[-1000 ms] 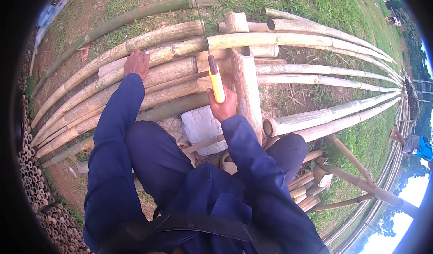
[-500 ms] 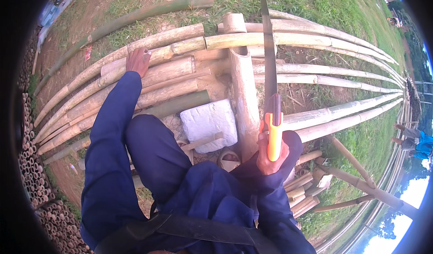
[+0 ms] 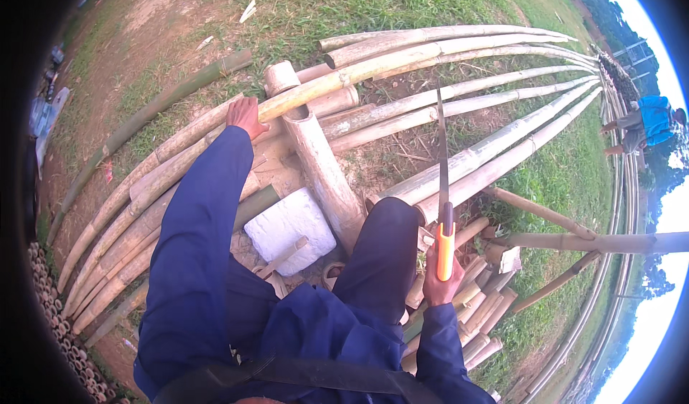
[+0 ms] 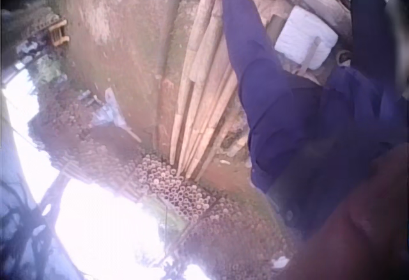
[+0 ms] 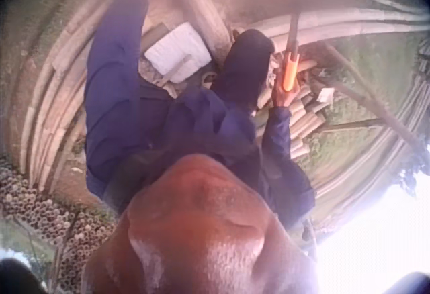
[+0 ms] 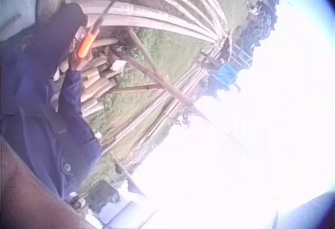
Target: The person uses a hand saw to cut bamboo poles into shorter sections. They position each pole on a makeshift support, saw through it, and then move the cut pieces aside. The process is repeated for multiple bamboo poles.
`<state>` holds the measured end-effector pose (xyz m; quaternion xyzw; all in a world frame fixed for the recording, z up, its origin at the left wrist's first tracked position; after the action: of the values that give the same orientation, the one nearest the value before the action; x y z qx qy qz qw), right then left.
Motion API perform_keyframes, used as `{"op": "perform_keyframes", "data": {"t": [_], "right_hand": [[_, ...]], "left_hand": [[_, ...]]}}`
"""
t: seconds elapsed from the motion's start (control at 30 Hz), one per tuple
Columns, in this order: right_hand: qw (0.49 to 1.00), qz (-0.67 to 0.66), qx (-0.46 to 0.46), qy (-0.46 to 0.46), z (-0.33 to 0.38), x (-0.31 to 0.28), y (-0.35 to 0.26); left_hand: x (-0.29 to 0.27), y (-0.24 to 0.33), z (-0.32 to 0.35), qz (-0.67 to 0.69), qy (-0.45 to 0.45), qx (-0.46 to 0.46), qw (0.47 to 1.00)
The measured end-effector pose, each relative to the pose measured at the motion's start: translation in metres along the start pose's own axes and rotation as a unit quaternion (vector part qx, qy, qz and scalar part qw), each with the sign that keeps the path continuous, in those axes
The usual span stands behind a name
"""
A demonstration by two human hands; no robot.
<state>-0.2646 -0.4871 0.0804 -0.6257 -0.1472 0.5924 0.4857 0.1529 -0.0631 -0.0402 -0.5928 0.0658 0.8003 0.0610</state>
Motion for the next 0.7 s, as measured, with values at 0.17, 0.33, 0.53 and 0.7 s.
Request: {"op": "perform_keyframes", "data": {"t": [0.17,0.33,0.53,0.7], "right_hand": [[0.992,0.103,-0.051,0.044,0.024,-0.024,0.004],[0.991,0.115,-0.029,0.063,0.025,-0.03,0.028],[0.985,0.127,-0.078,0.085,0.002,-0.025,0.031],[0.954,0.267,-0.083,0.109,-0.021,-0.02,0.051]], "left_hand": [[0.026,-0.005,-0.033,0.002,-0.024,-0.027,0.999],[-0.005,0.02,-0.024,-0.044,-0.048,0.03,0.997],[-0.017,0.053,0.023,-0.036,-0.06,0.116,0.991],[-0.039,0.083,0.073,-0.023,-0.08,0.163,0.983]]}}
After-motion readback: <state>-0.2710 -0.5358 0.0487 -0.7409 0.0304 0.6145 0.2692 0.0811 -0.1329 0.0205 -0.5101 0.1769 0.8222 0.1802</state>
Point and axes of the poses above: each hand's wrist, its own z-axis away from the middle knuckle, its own x-axis out of the palm, y = z × x, the point moved 8 cm from there along -z, towards the middle knuckle, and after that the axes turned 15 degrees about -y, right-handed, at the moved point
